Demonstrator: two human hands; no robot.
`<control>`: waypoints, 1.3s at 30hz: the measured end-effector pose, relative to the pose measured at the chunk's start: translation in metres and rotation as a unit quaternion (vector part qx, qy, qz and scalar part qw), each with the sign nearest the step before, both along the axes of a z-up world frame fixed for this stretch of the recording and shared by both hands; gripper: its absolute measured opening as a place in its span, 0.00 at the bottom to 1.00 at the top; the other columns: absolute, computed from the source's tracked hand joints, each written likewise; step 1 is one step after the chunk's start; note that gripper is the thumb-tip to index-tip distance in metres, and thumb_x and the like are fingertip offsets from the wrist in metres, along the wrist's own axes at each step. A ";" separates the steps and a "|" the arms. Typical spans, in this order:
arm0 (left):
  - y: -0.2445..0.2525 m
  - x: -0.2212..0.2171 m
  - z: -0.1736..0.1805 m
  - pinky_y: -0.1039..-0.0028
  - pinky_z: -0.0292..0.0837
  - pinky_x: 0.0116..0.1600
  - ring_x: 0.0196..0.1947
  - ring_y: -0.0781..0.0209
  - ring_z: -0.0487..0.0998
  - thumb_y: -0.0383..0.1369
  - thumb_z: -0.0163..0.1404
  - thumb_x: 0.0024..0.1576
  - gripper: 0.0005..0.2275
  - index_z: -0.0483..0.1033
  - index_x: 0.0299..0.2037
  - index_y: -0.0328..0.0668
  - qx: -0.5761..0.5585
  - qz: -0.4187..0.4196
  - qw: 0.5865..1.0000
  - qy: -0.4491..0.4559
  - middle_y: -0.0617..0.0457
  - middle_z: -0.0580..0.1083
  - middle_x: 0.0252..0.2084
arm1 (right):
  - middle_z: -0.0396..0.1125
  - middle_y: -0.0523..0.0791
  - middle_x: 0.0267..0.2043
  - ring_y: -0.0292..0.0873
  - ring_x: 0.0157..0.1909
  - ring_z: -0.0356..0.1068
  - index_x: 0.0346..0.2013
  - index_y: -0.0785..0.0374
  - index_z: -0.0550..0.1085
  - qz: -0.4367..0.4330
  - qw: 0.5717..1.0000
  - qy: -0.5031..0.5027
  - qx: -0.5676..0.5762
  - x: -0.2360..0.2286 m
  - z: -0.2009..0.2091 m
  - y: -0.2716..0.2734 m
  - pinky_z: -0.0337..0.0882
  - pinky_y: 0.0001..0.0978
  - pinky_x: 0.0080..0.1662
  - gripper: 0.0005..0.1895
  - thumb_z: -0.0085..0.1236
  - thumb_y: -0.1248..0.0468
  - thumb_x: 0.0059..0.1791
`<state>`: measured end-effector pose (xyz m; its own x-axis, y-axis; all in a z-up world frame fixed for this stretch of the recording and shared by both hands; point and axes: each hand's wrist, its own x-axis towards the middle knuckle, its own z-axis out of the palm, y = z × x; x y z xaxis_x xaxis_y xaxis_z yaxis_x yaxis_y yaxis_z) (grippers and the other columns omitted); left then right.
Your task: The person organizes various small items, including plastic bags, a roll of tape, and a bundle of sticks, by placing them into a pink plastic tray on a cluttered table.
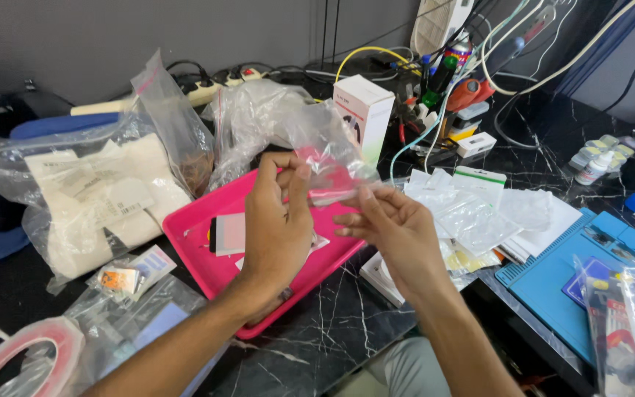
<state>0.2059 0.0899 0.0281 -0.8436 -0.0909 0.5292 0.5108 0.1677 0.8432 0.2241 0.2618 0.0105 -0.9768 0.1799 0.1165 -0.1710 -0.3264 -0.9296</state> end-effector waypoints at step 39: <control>0.047 0.025 -0.024 0.71 0.89 0.46 0.43 0.44 0.92 0.23 0.67 0.56 0.03 0.89 0.38 0.38 -0.057 -0.037 0.990 0.122 0.48 0.86 0.40 | 0.86 0.61 0.42 0.49 0.44 0.88 0.55 0.78 0.84 -0.103 0.971 0.055 0.209 0.048 0.012 0.025 0.90 0.49 0.53 0.16 0.68 0.68 0.57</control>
